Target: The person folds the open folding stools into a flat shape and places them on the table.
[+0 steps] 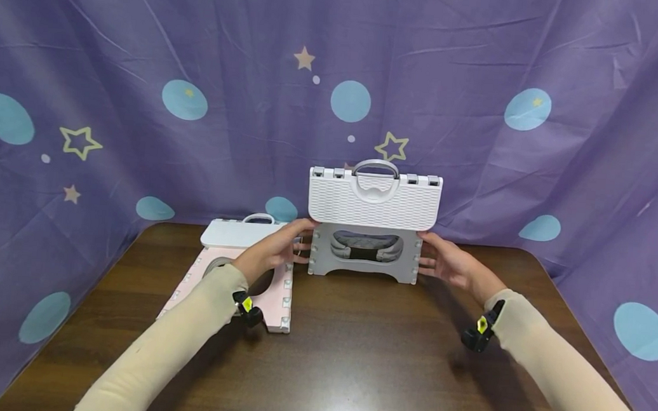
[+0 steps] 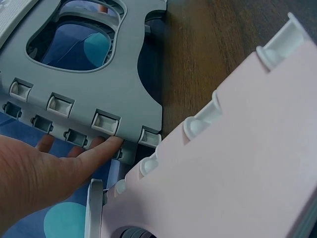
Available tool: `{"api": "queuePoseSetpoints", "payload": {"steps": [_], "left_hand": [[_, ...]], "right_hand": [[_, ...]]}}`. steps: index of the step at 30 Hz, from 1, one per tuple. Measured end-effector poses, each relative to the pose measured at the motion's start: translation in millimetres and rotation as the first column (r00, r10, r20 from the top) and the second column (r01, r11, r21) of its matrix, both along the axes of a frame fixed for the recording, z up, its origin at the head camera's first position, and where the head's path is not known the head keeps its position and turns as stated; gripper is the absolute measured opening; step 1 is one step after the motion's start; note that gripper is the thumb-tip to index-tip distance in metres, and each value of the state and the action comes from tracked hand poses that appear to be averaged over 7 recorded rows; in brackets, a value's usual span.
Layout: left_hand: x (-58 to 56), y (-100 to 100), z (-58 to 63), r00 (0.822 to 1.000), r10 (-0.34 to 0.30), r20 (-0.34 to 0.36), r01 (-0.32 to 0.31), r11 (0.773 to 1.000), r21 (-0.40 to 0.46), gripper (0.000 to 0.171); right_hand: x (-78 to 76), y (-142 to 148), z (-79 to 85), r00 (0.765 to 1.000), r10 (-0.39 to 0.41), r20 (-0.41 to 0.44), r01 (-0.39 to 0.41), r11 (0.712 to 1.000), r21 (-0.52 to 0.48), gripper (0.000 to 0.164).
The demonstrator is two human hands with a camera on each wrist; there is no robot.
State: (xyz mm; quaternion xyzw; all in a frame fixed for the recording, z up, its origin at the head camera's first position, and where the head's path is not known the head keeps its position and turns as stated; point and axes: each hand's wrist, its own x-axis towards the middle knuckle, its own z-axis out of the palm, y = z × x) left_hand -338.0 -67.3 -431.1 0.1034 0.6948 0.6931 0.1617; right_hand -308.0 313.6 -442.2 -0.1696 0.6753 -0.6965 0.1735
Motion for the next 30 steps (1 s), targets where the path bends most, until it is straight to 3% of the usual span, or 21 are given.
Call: {"api": "queuePoseSetpoints", "payload": {"steps": [30], "left_hand": [[-1.9,-1.5,-0.7,1.0,0.001,-0.008,-0.001,1.0,-0.002,0.071]], "right_hand": [[-0.1,-2.2,0.0,0.999,-0.033,-0.003,0.033,0.999,0.012,0.024]]}}
